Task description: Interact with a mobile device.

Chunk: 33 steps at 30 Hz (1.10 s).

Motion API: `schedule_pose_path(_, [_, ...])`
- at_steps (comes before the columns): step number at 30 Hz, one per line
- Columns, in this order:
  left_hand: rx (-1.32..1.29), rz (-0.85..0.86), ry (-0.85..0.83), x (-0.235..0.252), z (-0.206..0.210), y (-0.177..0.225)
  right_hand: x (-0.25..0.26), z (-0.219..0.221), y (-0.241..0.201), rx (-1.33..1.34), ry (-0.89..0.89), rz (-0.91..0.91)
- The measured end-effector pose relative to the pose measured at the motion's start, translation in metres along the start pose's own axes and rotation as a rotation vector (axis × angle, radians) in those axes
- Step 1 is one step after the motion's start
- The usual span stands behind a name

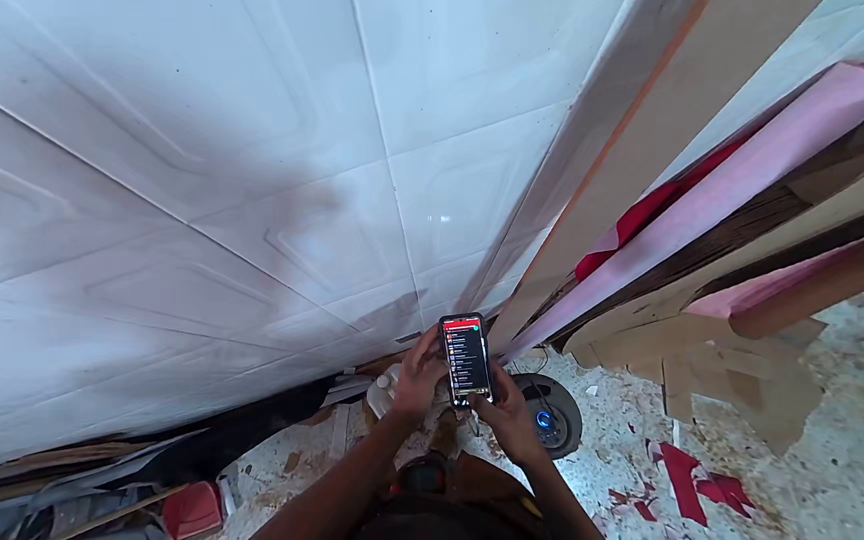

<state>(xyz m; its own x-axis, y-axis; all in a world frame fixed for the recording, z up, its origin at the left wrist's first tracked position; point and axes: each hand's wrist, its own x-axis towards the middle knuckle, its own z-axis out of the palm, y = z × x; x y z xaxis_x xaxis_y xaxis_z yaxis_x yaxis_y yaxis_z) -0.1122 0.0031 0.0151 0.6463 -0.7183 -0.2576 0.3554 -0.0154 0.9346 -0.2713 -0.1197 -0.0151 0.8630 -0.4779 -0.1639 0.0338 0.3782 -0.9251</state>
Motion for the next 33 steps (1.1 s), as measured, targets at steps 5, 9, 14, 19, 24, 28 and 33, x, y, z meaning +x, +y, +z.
schedule_pose_path(5, [-0.001,-0.032,0.025,-0.003,0.000,-0.004,-0.003,0.002,0.001,0.038,0.009,0.023])
schedule_pose_path(9, [-0.004,-0.049,0.042,-0.005,0.002,-0.004,-0.004,0.003,0.002,0.044,0.027,0.035])
schedule_pose_path(14, [0.026,-0.023,0.093,-0.006,0.003,-0.008,-0.005,0.005,0.004,0.013,0.053,0.033])
schedule_pose_path(19, [0.011,0.005,0.111,-0.008,0.005,-0.006,-0.007,0.008,0.004,0.032,0.045,0.025])
schedule_pose_path(24, [0.023,0.011,0.116,-0.010,0.004,-0.006,-0.009,0.009,0.004,0.001,0.063,0.034])
schedule_pose_path(28, [0.040,-0.003,0.132,-0.011,0.002,-0.009,-0.011,0.011,0.005,-0.044,0.113,0.054])
schedule_pose_path(33, [0.004,0.016,0.116,-0.012,0.000,-0.012,-0.010,0.015,0.007,-0.058,0.173,0.069])
